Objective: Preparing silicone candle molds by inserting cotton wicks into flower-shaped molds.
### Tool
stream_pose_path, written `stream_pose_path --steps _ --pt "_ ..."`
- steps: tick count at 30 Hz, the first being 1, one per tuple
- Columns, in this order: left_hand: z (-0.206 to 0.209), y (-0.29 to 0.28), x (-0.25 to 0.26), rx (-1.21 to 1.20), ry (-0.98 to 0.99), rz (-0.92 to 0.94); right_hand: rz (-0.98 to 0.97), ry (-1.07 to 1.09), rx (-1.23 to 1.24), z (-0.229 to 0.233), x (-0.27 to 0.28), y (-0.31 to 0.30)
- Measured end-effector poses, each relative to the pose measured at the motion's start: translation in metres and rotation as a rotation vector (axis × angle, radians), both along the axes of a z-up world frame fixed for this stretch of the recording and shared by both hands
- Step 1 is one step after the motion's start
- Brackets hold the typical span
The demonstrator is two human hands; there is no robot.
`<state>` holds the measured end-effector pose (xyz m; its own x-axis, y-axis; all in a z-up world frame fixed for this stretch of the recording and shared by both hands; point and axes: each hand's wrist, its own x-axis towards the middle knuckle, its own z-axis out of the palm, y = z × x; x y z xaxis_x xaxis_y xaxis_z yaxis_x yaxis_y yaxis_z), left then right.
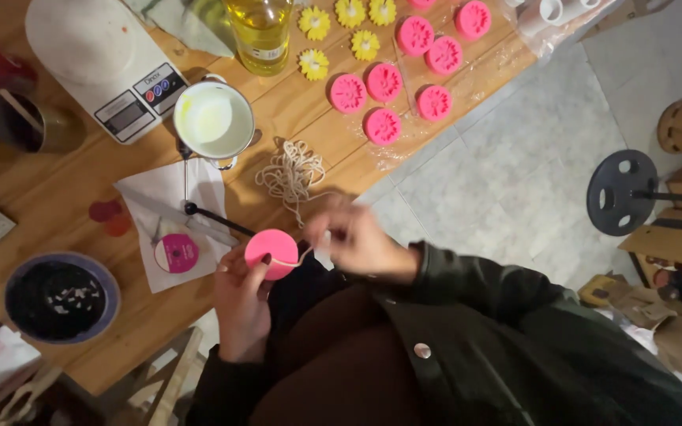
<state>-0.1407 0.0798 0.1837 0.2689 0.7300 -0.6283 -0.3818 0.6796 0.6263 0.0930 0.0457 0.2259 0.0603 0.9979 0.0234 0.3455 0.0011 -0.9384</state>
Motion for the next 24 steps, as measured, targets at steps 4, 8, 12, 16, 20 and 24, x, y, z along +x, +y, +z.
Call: stream_pose_path --steps 4,8,12,16,20,24 --pt "0.006 -0.003 0.006 0.03 0.04 0.055 -0.282 -0.178 -0.235 -0.106 0.063 0.039" --pt "0.008 -0.007 0.016 0.1 0.026 0.066 -0.232 -0.485 -0.314 -0.146 0.079 0.06" --pt "0.012 -0.011 0.026 0.199 0.022 0.084 -0.156 -0.745 -0.481 -0.167 0.08 0.071" --pt "0.033 -0.007 0.045 0.222 0.011 0.114 -0.05 -0.848 -0.448 -0.219 0.091 0.064" --pt "0.039 -0.005 0.062 0.211 -0.007 0.156 0.01 -0.852 -0.34 -0.222 0.102 0.064" --pt "0.058 -0.002 0.079 0.309 -0.036 0.147 -0.088 -0.117 -0.306 -0.101 0.129 0.068"
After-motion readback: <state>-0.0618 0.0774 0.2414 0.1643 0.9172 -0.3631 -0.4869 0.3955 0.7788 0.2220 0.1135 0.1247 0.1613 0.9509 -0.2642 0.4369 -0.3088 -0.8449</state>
